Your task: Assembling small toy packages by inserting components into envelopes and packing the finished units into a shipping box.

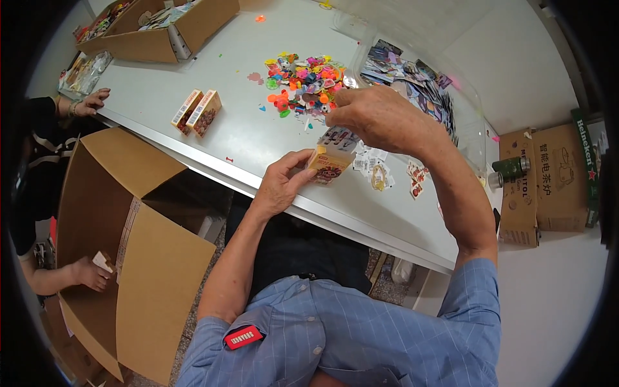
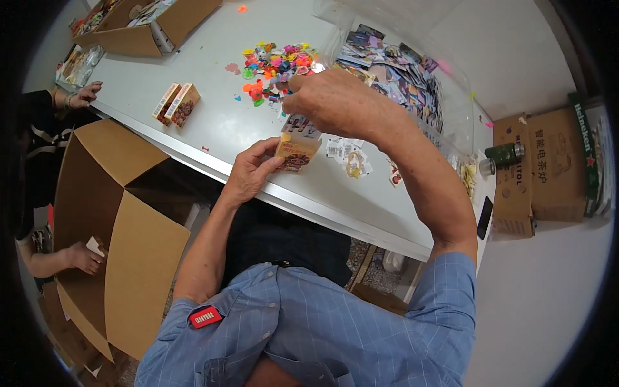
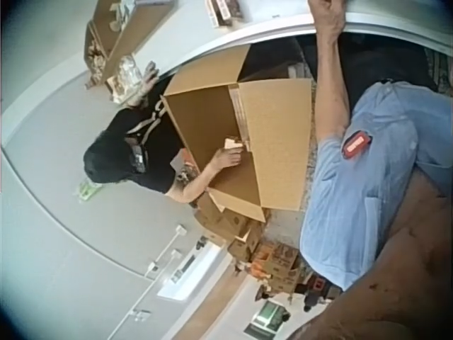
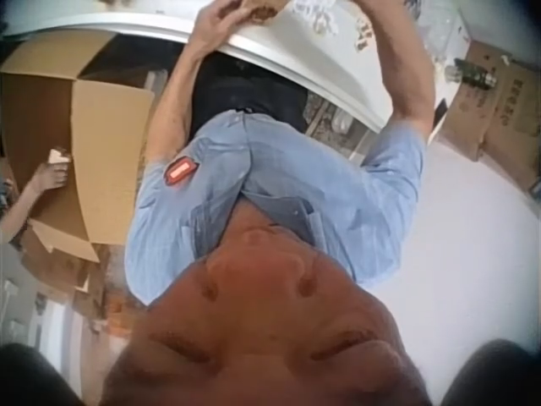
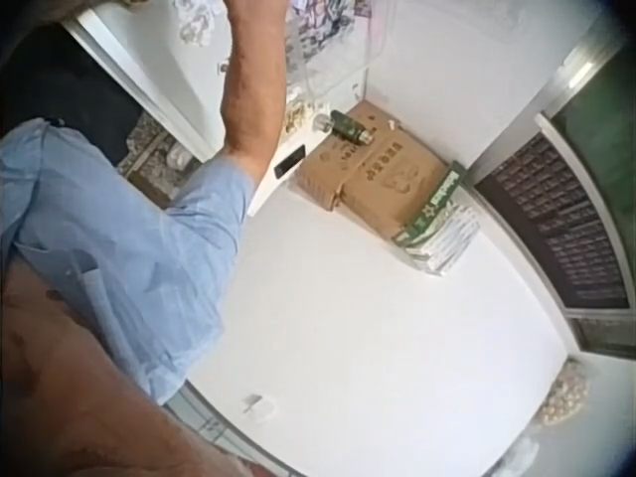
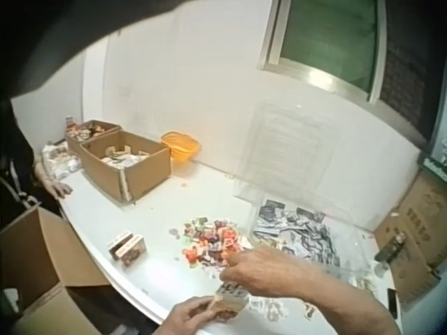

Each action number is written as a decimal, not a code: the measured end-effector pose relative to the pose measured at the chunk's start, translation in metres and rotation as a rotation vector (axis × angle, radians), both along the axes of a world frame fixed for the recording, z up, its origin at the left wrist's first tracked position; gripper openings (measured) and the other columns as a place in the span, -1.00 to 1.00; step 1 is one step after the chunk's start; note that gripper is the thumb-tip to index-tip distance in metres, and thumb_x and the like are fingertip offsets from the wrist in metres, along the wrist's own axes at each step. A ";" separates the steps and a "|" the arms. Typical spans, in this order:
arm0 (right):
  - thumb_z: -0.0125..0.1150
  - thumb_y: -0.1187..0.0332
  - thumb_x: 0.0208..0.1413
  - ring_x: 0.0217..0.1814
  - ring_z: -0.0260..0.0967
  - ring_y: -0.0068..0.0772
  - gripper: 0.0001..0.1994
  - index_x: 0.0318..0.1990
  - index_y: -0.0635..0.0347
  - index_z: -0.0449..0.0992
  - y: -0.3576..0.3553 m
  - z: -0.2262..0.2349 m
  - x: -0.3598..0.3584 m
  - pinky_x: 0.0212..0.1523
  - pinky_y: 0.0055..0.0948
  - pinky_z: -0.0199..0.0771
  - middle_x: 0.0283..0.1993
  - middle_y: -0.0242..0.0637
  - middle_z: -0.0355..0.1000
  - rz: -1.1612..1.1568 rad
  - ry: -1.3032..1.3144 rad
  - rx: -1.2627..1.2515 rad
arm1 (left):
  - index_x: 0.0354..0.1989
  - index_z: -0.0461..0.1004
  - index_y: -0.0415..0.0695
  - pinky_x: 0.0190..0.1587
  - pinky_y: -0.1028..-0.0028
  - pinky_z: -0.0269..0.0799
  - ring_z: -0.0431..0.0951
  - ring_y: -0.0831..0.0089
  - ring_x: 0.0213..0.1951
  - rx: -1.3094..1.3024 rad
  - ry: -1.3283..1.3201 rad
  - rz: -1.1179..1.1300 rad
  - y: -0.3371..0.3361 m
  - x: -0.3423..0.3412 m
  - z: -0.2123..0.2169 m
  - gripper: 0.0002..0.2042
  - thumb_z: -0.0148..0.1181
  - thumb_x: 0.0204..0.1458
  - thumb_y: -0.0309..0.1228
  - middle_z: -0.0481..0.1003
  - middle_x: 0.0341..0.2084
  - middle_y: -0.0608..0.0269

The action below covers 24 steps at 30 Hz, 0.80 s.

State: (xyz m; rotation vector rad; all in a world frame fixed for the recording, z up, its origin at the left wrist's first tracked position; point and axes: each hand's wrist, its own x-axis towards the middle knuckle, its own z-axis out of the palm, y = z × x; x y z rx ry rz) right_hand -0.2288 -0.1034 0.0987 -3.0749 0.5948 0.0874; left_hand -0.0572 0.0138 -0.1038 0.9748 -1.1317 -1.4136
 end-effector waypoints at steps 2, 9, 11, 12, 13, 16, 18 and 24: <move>0.20 0.44 0.13 -0.20 0.51 -0.06 -0.84 -0.15 0.10 0.63 0.001 0.002 -0.002 -0.23 -0.11 0.47 -0.24 -0.17 0.49 -0.045 -0.024 0.020 | 0.20 0.46 -0.23 0.12 0.46 0.48 0.52 0.45 0.03 0.020 0.030 0.006 0.000 -0.001 0.000 -0.62 0.23 0.20 -0.51 0.52 -0.03 0.17; 0.21 0.48 0.09 -0.19 0.52 -0.07 -0.80 -0.13 0.09 0.65 0.006 0.008 -0.005 -0.23 -0.11 0.47 -0.22 -0.18 0.51 -0.109 0.113 0.012 | 0.21 0.45 -0.23 0.12 0.46 0.49 0.52 0.44 0.03 0.018 0.025 0.002 0.000 0.000 0.001 -0.62 0.22 0.21 -0.51 0.52 -0.02 0.16; 0.21 0.50 0.08 -0.18 0.53 -0.07 -0.81 -0.16 0.11 0.64 0.006 0.002 -0.004 -0.23 -0.11 0.47 -0.21 -0.18 0.51 -0.095 0.101 0.000 | 0.21 0.45 -0.24 0.12 0.46 0.49 0.52 0.45 0.03 -0.009 -0.017 0.004 0.000 0.000 -0.001 -0.62 0.22 0.21 -0.51 0.52 -0.02 0.16; 0.21 0.53 0.06 -0.17 0.54 -0.06 -0.81 -0.18 0.13 0.64 0.006 0.002 -0.002 -0.22 -0.11 0.48 -0.21 -0.18 0.52 -0.072 0.091 -0.015 | 0.21 0.45 -0.24 0.12 0.45 0.49 0.52 0.44 0.03 0.001 -0.006 0.005 0.000 -0.001 -0.001 -0.62 0.22 0.21 -0.51 0.52 -0.02 0.16; 0.21 0.53 0.06 -0.17 0.54 -0.06 -0.81 -0.18 0.13 0.64 0.008 0.005 -0.002 -0.22 -0.11 0.48 -0.21 -0.18 0.52 -0.071 0.091 -0.015 | 0.20 0.45 -0.24 0.12 0.45 0.49 0.52 0.44 0.04 0.011 0.005 0.006 -0.001 -0.001 0.000 -0.63 0.22 0.21 -0.51 0.52 -0.02 0.16; 0.21 0.56 0.01 -0.14 0.55 -0.08 -0.81 -0.21 0.16 0.64 0.012 0.015 -0.002 -0.21 -0.13 0.50 -0.19 -0.18 0.54 -0.128 0.104 -0.029 | 0.19 0.46 -0.23 0.12 0.46 0.48 0.52 0.45 0.03 0.007 0.009 0.013 -0.001 -0.002 0.002 -0.64 0.22 0.21 -0.51 0.51 -0.02 0.17; 0.22 0.57 -0.02 -0.14 0.55 -0.08 -0.79 -0.20 0.17 0.65 0.012 0.014 -0.001 -0.19 -0.13 0.51 -0.20 -0.18 0.53 -0.133 0.126 -0.027 | 0.19 0.47 -0.23 0.12 0.46 0.47 0.52 0.45 0.03 0.020 0.022 0.012 0.000 -0.001 0.004 -0.64 0.23 0.21 -0.51 0.52 -0.03 0.17; 0.22 0.55 0.00 -0.16 0.55 -0.08 -0.83 -0.23 0.20 0.64 0.007 0.002 0.000 -0.20 -0.10 0.50 -0.25 -0.18 0.50 -0.036 0.086 -0.003 | 0.19 0.47 -0.23 0.13 0.45 0.46 0.52 0.46 0.02 -0.021 -0.026 0.012 0.000 -0.001 0.004 -0.64 0.24 0.21 -0.50 0.51 -0.04 0.17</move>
